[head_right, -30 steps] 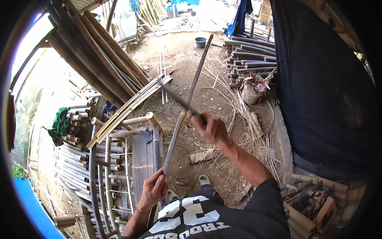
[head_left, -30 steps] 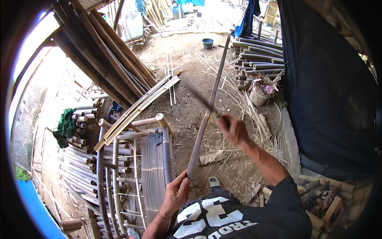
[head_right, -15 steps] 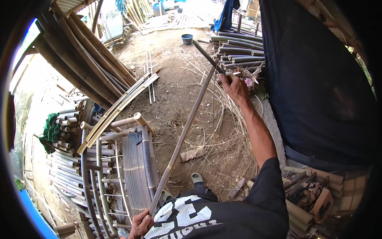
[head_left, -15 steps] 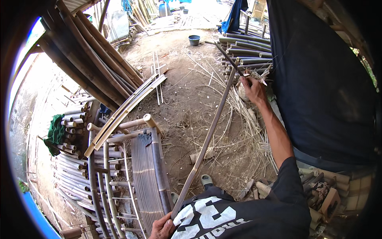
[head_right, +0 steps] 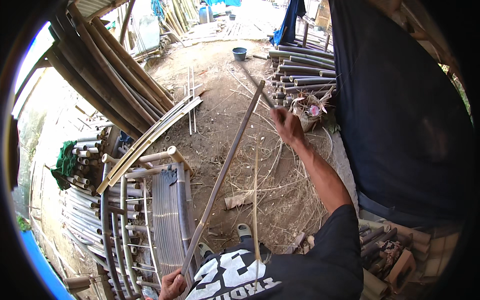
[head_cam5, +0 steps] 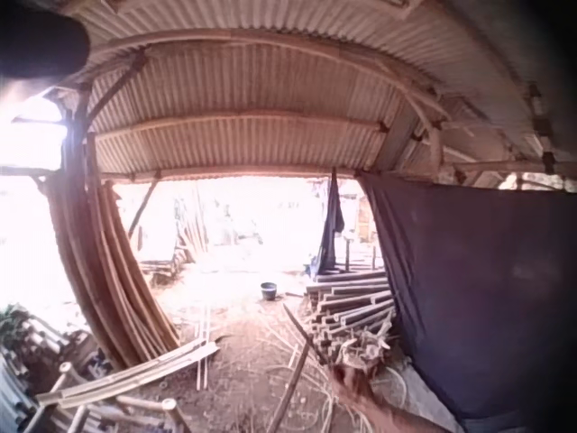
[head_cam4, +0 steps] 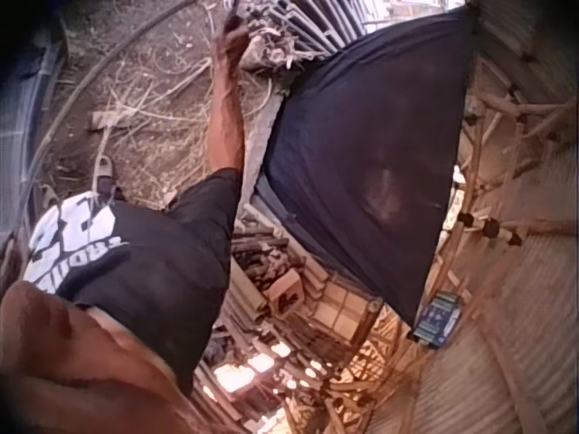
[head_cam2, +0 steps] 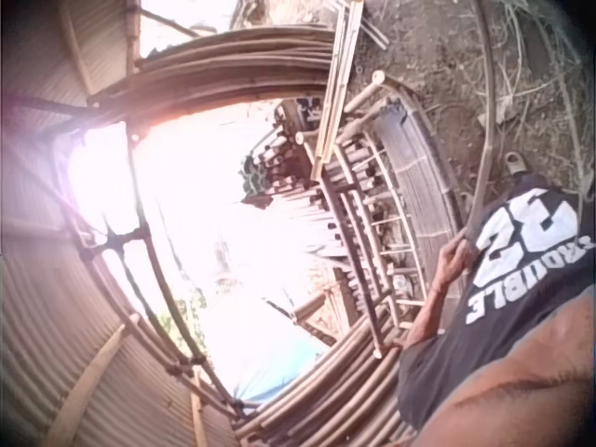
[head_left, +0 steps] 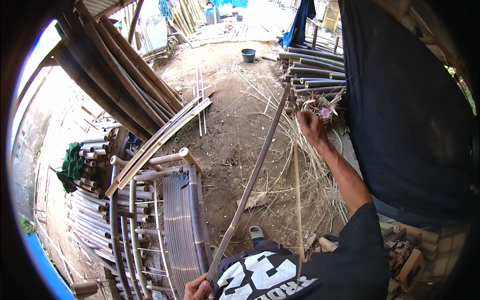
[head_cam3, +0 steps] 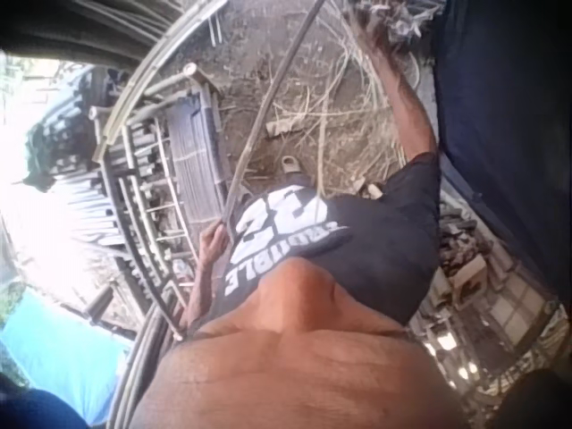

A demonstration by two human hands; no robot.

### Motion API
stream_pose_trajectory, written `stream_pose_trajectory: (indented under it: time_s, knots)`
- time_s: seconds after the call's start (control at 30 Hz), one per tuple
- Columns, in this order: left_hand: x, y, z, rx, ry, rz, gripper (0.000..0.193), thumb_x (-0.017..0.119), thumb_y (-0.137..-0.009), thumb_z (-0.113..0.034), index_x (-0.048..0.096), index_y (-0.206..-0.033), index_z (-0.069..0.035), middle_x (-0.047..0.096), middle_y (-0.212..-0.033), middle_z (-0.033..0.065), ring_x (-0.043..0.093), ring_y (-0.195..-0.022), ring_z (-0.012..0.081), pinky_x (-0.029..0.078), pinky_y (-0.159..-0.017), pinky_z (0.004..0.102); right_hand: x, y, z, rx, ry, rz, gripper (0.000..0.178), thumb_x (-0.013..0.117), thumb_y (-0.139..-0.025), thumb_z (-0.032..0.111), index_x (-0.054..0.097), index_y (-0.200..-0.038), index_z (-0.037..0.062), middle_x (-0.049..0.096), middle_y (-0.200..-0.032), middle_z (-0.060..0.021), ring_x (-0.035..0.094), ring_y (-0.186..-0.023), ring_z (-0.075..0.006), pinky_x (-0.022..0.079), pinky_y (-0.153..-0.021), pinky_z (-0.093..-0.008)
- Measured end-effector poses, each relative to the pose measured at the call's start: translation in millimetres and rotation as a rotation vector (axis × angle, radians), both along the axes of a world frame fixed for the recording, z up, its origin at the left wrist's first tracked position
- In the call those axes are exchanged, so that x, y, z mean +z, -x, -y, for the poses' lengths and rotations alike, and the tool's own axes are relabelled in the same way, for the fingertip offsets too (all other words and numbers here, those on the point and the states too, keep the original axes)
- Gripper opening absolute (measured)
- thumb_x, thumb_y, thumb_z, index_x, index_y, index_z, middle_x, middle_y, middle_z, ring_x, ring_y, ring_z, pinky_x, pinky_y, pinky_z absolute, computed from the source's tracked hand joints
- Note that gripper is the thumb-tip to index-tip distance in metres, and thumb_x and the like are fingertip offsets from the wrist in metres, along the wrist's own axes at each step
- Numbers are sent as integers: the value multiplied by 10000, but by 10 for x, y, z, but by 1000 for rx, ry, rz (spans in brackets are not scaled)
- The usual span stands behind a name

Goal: The person uses a large knife to shave and smooth the surface of long, thin bamboo strips. They hold the bamboo with one hand and repeatedly scrape the blade along the length of the strip to remove the outer layer and refine the shape. The person works on multiple strips, occasionally inspecting the finished pieces before continuing.

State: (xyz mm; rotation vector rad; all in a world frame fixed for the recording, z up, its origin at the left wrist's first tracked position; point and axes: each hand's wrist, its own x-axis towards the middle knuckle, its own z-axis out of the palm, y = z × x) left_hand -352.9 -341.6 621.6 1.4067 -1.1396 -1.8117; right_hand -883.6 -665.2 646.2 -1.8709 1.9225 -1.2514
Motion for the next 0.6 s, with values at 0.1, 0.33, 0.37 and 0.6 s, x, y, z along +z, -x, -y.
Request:
stream_pose_trajectory:
  time_s: [0.1, 0.33, 0.37, 0.6]
  knots:
    - [-36, 175, -49, 50, 3, 6, 248, 488, -1013, -153, 606, -1138, 26, 439, -630, -72, 382, -514, 21, 280, -441, 200, -61, 163, 21, 281, 275, -394, 595, 407, -942, 640, 578, -772, 96, 558, -582, -65, 558, -487, -247, 459, -481, -386]
    - [-164, 231, -55, 76, 104, 50, 434, 541, -981, -257, 551, -1202, 117, 458, -537, -13, 398, -409, 57, 279, -379, 233, 95, 1136, 301, -303, -133, 632, 652, 485, -889, 692, 562, -751, 59, 508, -538, -9, 497, -414, -117, 413, -387, -278]
    - [-232, 235, 82, 158, 164, 99, 399, 551, -969, -273, 570, -1102, 102, 453, -517, 1, 411, -380, 75, 297, -348, 249, 81, 1174, 278, -328, -269, 602, 641, 501, -889, 679, 559, -757, 55, 512, -537, -17, 494, -402, -120, 405, -380, -281]
    - [-224, 380, 1723, 198, 930, 761, 425, 571, -927, -143, 471, -1330, -50, 690, -726, 97, 671, -634, 234, 496, -569, 362, -397, 107, -340, -191, -530, 433, 389, 704, -860, 287, 570, -997, -51, 618, -713, -70, 607, -563, -162, 469, -447, -291]
